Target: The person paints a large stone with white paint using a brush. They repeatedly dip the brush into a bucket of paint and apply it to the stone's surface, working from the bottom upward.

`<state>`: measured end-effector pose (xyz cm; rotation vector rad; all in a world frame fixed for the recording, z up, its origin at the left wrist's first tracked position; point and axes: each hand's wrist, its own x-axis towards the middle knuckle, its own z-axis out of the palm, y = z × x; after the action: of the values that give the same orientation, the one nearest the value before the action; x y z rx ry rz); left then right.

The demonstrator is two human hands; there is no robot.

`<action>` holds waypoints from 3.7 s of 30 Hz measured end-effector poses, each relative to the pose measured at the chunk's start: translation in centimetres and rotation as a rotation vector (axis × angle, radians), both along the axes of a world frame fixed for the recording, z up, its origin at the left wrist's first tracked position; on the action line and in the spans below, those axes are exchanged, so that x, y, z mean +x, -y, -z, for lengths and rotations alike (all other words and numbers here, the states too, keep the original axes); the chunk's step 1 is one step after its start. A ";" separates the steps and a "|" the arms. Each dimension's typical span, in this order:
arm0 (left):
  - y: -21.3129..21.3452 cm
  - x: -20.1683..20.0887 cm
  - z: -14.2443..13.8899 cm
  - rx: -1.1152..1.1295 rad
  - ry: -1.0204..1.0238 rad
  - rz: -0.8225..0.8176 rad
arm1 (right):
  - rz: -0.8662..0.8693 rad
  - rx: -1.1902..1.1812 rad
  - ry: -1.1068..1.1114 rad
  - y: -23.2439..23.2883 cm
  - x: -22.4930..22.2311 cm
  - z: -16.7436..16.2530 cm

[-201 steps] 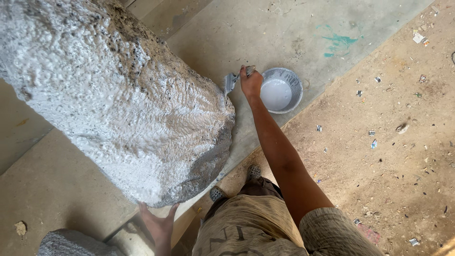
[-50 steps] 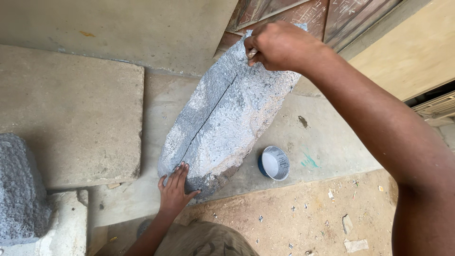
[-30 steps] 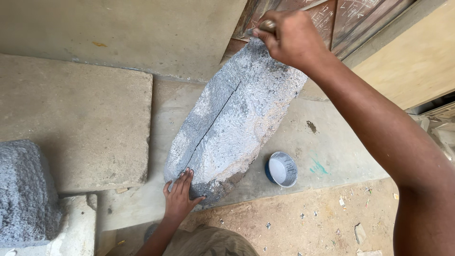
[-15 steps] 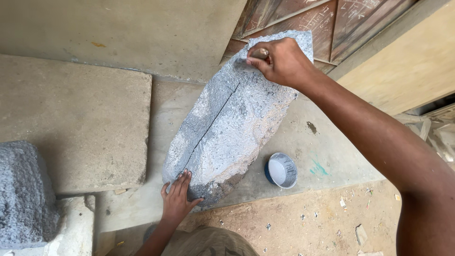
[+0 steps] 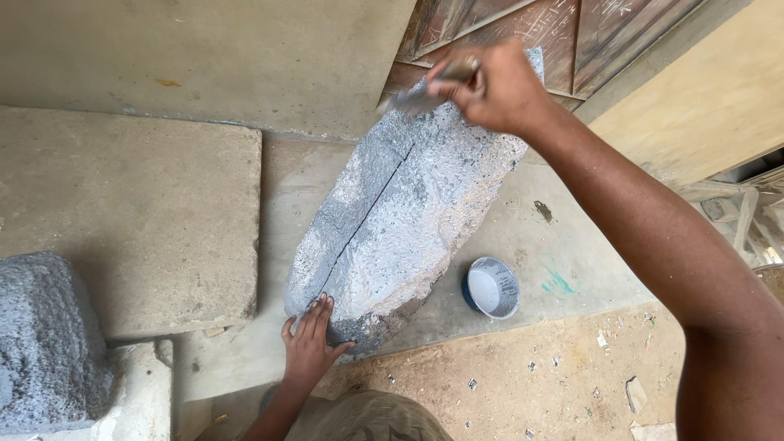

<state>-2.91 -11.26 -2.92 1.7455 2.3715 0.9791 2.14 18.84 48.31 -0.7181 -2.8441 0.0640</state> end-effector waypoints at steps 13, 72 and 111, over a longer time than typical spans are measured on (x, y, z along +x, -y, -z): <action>0.3 0.2 -1.9 0.088 -0.020 -0.015 | -0.217 0.480 -0.781 -2.7 14.0 -1.3; 0.8 4.5 -3.0 -0.118 -0.326 -0.146 | 1.543 -0.945 -2.173 3.6 50.8 50.9; 1.0 0.3 -2.7 -0.006 -0.161 -0.057 | -0.055 0.517 -0.289 0.5 7.2 -0.9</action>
<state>-2.60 -12.30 -0.20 1.8292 2.5301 0.8674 9.32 18.33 49.23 -0.4704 -2.4432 -0.4980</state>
